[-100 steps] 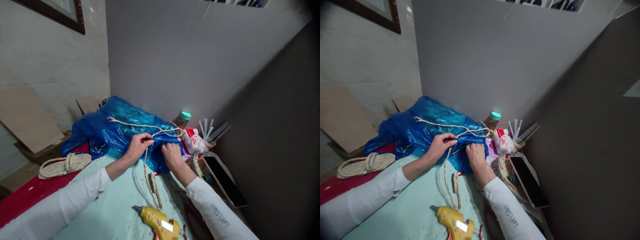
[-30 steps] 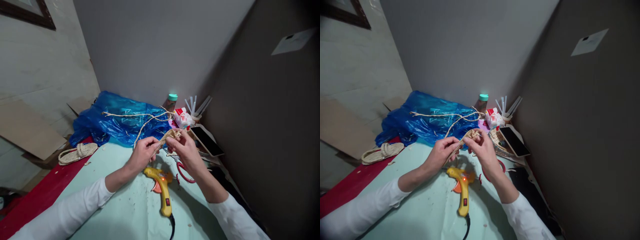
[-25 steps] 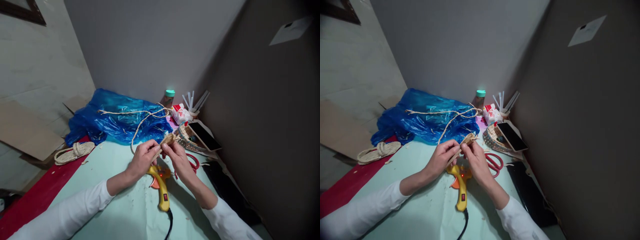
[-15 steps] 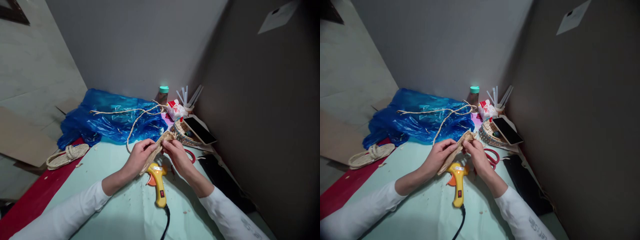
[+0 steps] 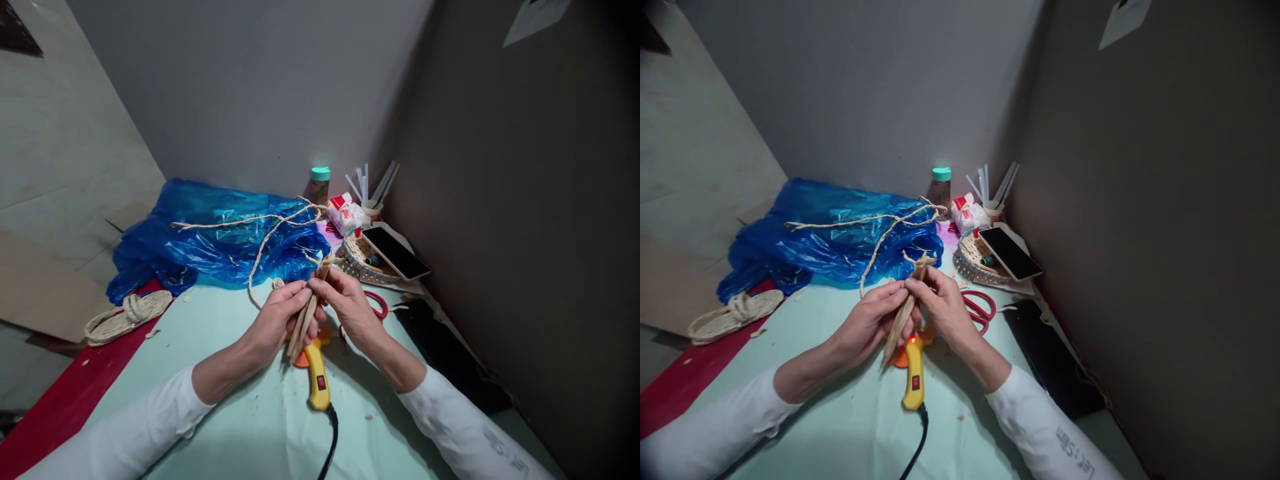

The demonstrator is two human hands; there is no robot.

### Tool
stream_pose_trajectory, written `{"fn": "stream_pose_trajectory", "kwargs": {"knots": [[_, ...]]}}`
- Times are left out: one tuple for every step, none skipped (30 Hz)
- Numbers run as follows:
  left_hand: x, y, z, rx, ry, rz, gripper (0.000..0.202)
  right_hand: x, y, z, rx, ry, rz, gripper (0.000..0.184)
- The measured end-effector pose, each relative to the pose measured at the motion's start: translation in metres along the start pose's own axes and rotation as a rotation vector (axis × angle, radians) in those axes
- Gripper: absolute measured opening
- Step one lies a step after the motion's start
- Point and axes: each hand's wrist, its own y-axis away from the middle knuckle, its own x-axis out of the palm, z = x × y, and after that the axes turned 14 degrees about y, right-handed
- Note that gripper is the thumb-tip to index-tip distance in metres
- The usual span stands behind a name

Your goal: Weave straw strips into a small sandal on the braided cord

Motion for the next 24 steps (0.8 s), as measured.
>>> {"fn": "stream_pose_trajectory", "kwargs": {"knots": [[0.002, 0.001, 0.000, -0.022, 0.033, 0.023, 0.018, 0.001, 0.000, 0.000, -0.001, -0.019, -0.008, 0.019], [0.004, 0.002, 0.001, -0.041, 0.054, 0.038, 0.018, 0.002, 0.001, 0.001, 0.001, -0.042, -0.019, 0.019], [0.005, 0.004, 0.001, -0.058, 0.069, 0.044, 0.019, 0.003, 0.002, 0.002, 0.007, -0.069, -0.032, 0.020], [0.007, 0.005, 0.001, -0.079, 0.083, 0.049, 0.020, 0.005, 0.003, 0.004, 0.016, -0.093, -0.040, 0.022], [0.008, 0.006, 0.001, -0.099, 0.096, 0.055, 0.021, 0.007, 0.005, 0.007, 0.035, -0.129, -0.041, 0.023], [0.010, 0.007, 0.001, -0.111, 0.111, 0.063, 0.023, 0.008, 0.007, 0.011, 0.064, -0.181, -0.035, 0.024], [0.012, 0.009, 0.002, -0.126, 0.127, 0.069, 0.024, 0.009, 0.008, 0.015, 0.098, -0.248, -0.021, 0.026], [0.014, 0.010, 0.003, -0.141, 0.145, 0.075, 0.024, 0.010, 0.010, 0.019, 0.131, -0.320, -0.002, 0.028], [0.016, 0.012, 0.004, -0.156, 0.158, 0.080, 0.024, 0.011, 0.012, 0.022, 0.155, -0.384, 0.020, 0.029], [0.018, 0.013, 0.006, -0.172, 0.162, 0.084, 0.024, 0.011, 0.013, 0.025, 0.163, -0.429, 0.041, 0.028], [0.020, 0.014, 0.009, -0.182, 0.159, 0.086, 0.024, 0.011, 0.014, 0.028, 0.156, -0.445, 0.056, 0.027], [0.022, 0.016, 0.013, -0.186, 0.145, 0.090, 0.024, 0.012, 0.016, 0.029, 0.138, -0.434, 0.061, 0.027], [0.023, 0.017, 0.017, -0.181, 0.123, 0.093, 0.025, 0.012, 0.017, 0.030, 0.125, -0.418, 0.056, 0.029], [0.024, 0.018, 0.022, -0.156, 0.086, 0.090, 0.027, 0.012, 0.019, 0.031, 0.126, -0.403, 0.043, 0.033], [0.025, 0.018, 0.026, -0.116, 0.022, 0.091, 0.028, 0.013, 0.020, 0.031, 0.140, -0.393, 0.024, 0.037], [0.025, 0.019, 0.029, -0.057, -0.074, 0.084, 0.027, 0.013, 0.021, 0.032, 0.163, -0.389, 0.005, 0.040], [0.026, 0.020, 0.032, 0.010, -0.196, 0.073, 0.027, 0.013, 0.022, 0.032, 0.184, -0.390, -0.011, 0.042], [0.026, 0.021, 0.034, 0.081, -0.329, 0.060, 0.026, 0.013, 0.023, 0.032, 0.204, -0.395, -0.017, 0.043], [0.026, 0.022, 0.034, 0.147, -0.456, 0.044, 0.025, 0.013, 0.023, 0.033, 0.222, -0.404, -0.011, 0.045], [0.027, 0.023, 0.033, 0.200, -0.557, 0.035, 0.025, 0.013, 0.023, 0.034, 0.236, -0.424, 0.001, 0.045], [0.027, 0.024, 0.032, 0.234, -0.613, 0.033, 0.025, 0.012, 0.023, 0.034, 0.249, -0.457, 0.014, 0.045], [0.028, 0.024, 0.029, 0.245, -0.620, 0.034, 0.026, 0.011, 0.021, 0.034, 0.266, -0.497, 0.028, 0.044], [0.028, 0.024, 0.027, 0.228, -0.581, 0.036, 0.027, 0.010, 0.020, 0.034, 0.281, -0.540, 0.038, 0.041], [0.028, 0.024, 0.025, 0.189, -0.510, 0.041, 0.027, 0.009, 0.018, 0.034, 0.290, -0.578, 0.043, 0.039]]}}
